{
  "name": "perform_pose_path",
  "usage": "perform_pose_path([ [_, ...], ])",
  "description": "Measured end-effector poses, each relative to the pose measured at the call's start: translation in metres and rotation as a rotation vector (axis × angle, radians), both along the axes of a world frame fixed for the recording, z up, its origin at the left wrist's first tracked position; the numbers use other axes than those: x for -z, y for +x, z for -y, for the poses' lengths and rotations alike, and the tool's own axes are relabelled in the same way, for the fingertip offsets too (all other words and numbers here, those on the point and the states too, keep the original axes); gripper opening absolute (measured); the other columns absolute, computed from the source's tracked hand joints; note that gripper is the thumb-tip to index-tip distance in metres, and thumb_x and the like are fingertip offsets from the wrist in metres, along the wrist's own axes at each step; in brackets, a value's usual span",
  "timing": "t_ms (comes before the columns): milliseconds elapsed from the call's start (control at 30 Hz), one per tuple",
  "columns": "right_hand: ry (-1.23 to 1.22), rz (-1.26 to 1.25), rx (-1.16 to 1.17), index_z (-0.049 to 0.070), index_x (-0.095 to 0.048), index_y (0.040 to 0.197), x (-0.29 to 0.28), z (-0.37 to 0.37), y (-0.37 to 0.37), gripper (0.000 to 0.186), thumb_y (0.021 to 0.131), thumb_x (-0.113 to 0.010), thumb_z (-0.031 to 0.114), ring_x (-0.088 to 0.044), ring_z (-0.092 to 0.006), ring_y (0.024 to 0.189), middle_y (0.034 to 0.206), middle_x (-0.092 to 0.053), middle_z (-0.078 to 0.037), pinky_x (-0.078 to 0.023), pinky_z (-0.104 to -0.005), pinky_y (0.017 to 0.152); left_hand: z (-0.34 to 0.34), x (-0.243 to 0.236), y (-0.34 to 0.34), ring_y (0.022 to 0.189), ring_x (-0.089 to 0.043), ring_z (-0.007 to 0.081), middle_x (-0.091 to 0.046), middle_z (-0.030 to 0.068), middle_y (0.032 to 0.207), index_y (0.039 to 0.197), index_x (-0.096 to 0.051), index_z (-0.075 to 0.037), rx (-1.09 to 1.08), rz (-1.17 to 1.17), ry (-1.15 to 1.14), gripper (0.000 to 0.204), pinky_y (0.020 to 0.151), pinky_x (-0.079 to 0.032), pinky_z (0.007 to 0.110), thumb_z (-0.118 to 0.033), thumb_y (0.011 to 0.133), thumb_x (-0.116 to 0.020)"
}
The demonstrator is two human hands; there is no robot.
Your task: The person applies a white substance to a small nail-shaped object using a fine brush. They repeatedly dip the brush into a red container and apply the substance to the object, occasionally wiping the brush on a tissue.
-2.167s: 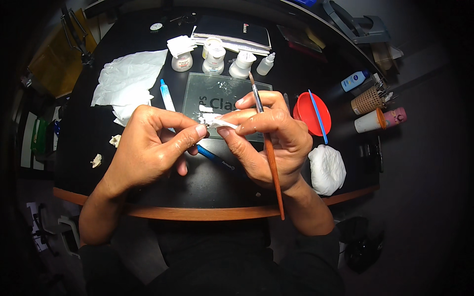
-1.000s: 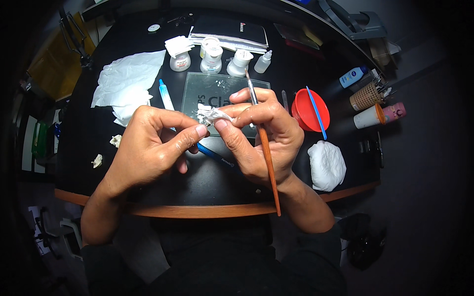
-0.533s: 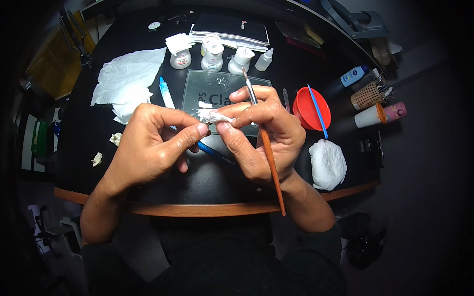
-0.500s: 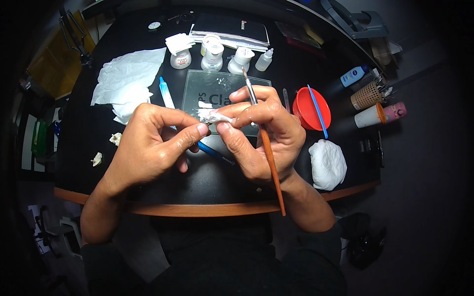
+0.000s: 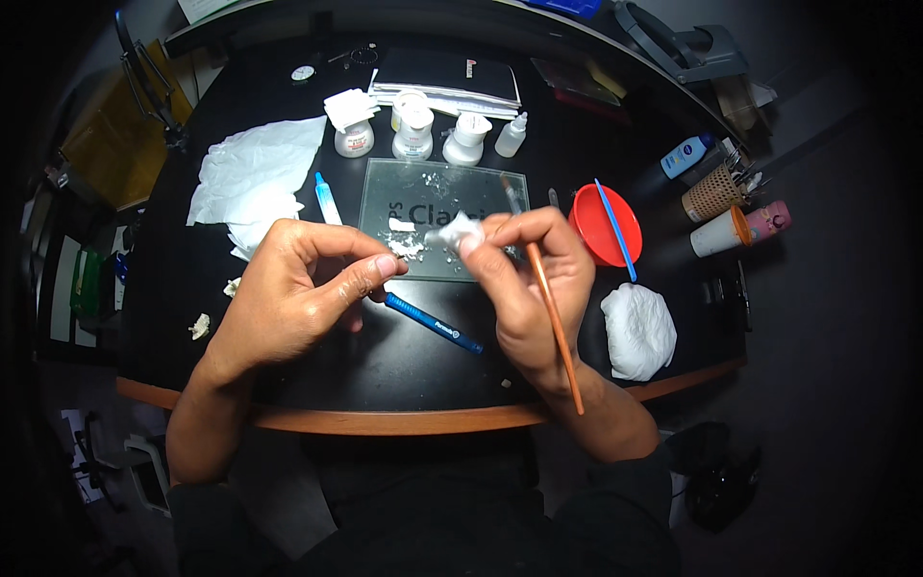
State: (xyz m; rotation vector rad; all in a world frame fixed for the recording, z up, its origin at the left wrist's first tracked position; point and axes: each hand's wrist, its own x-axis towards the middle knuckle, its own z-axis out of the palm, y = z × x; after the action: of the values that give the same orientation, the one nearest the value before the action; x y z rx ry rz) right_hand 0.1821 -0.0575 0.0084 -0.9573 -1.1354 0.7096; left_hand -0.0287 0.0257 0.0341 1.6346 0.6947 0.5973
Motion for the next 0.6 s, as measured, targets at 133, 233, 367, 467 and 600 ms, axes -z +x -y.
perform_pose_path([
  [133,-0.252,0.255,-0.135,0.002,-0.063,0.084,0.003,0.017,-0.007,0.015,0.082,-0.078,0.0,-0.062,-0.0076,0.073,0.079,-0.068,-0.006,-0.048,-0.0227,0.066,-0.004,-0.001,-0.004,0.062,-0.062,0.0079,-0.07,0.0077,0.078,0.101,-0.075,0.005,0.036,0.064,-0.038,0.022,0.054,-0.051,0.022,-0.016,0.098,-0.069],
  [233,-0.131,0.511,-0.133,-0.001,-0.07,0.081,-0.005,0.019,-0.012,0.013,0.083,-0.075,0.01,-0.061,-0.0166,0.066,0.073,-0.068,-0.01,-0.046,-0.0296,0.062,-0.005,-0.003,-0.004,0.064,-0.063,0.0088,-0.071,0.0085,0.079,0.1,-0.076,0.004,0.065,0.092,-0.04,0.022,0.056,-0.051,0.023,-0.017,0.098,-0.069],
  [367,-0.139,0.481,-0.069,-0.008,-0.066,0.109,-0.011,0.02,-0.001,0.034,0.096,-0.048,0.018,-0.065,-0.0192,0.076,0.08,-0.071,-0.015,-0.049,-0.0318,0.072,-0.005,-0.001,-0.004,0.067,-0.064,0.0095,-0.071,0.0086,0.08,0.099,-0.077,0.002,0.063,0.12,0.051,0.019,0.056,-0.051,0.023,-0.015,0.097,-0.069],
  [467,0.035,0.218,-0.01,-0.008,-0.057,0.118,-0.005,0.02,0.001,0.036,0.093,-0.047,0.016,-0.068,-0.0182,0.088,0.097,-0.073,-0.022,-0.049,-0.0314,0.084,-0.001,0.001,-0.004,0.066,-0.064,0.0095,-0.071,0.0086,0.08,0.1,-0.077,0.002,0.082,0.133,0.048,0.017,0.057,-0.051,0.023,-0.012,0.097,-0.068],
  [600,0.288,0.291,-0.065,-0.007,-0.064,0.11,-0.009,0.017,0.009,0.029,0.085,-0.054,0.004,-0.062,-0.0231,0.102,0.094,-0.075,-0.019,-0.05,-0.0345,0.089,0.0,0.001,0.002,0.07,-0.065,0.0097,-0.072,0.0085,0.083,0.102,-0.077,0.001,0.139,0.132,0.063,0.015,0.06,-0.05,0.023,-0.01,0.095,-0.069],
])
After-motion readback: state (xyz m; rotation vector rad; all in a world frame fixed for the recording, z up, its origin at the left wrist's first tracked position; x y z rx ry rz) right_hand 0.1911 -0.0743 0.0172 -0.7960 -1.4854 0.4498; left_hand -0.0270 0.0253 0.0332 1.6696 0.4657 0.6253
